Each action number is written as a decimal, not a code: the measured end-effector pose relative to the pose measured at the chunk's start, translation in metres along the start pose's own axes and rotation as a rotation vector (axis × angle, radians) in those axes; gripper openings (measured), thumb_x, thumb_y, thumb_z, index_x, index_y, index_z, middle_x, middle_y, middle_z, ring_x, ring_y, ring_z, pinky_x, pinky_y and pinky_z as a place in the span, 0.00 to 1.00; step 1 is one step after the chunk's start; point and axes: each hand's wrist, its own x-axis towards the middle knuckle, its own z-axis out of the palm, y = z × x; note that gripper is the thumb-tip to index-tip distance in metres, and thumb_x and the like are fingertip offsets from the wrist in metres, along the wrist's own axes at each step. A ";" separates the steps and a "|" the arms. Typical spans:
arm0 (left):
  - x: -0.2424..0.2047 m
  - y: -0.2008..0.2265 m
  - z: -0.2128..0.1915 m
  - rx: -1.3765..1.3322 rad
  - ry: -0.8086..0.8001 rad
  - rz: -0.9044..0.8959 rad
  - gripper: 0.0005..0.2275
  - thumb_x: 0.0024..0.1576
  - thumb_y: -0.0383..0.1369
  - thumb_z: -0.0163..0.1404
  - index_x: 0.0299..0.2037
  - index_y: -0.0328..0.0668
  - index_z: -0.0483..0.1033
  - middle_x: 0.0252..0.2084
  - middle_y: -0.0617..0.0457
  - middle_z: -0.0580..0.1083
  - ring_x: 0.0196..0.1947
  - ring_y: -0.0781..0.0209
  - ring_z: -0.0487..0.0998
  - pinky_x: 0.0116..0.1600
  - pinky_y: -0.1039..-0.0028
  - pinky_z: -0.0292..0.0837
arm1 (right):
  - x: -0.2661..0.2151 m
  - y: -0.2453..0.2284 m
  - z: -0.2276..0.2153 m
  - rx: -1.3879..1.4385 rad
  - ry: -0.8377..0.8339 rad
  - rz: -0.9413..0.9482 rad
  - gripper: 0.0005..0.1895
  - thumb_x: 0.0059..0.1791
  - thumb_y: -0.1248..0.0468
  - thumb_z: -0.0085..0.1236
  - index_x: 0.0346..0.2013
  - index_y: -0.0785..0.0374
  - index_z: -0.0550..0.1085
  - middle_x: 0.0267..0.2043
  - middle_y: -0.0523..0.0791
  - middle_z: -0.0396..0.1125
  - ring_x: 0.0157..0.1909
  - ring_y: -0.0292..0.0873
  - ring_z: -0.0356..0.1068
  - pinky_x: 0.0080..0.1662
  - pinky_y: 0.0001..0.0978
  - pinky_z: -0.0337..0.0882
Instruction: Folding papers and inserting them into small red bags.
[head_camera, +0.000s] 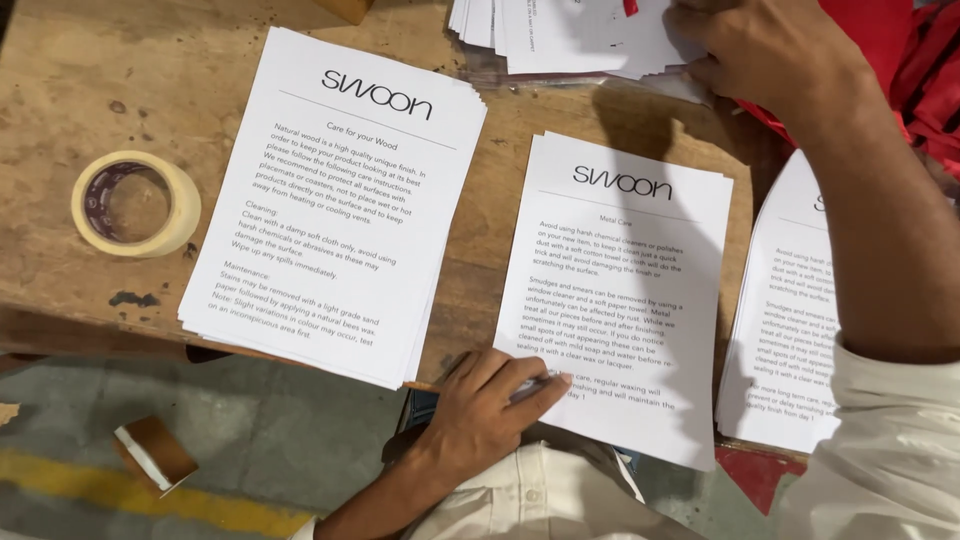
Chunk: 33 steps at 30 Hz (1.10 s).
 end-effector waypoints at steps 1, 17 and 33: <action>0.000 -0.001 0.000 -0.005 -0.003 -0.002 0.12 0.59 0.27 0.54 0.52 0.49 0.82 0.47 0.58 0.74 0.46 0.60 0.71 0.47 0.64 0.73 | -0.002 0.006 0.008 0.003 -0.006 0.001 0.18 0.39 0.63 0.71 0.40 0.69 0.78 0.42 0.47 0.74 0.42 0.48 0.74 0.42 0.39 0.75; 0.001 -0.003 0.002 0.018 0.019 0.016 0.12 0.59 0.27 0.54 0.53 0.50 0.82 0.45 0.58 0.75 0.43 0.59 0.72 0.45 0.64 0.74 | -0.029 0.024 0.051 0.117 0.093 0.266 0.14 0.44 0.75 0.64 0.45 0.66 0.80 0.35 0.50 0.74 0.35 0.49 0.74 0.37 0.40 0.74; -0.010 -0.004 0.012 -0.029 0.086 0.038 0.13 0.61 0.24 0.53 0.54 0.49 0.80 0.47 0.56 0.74 0.49 0.57 0.73 0.52 0.63 0.75 | -0.020 0.004 0.069 0.164 0.107 0.133 0.04 0.54 0.70 0.66 0.44 0.61 0.82 0.47 0.44 0.77 0.49 0.44 0.75 0.54 0.37 0.77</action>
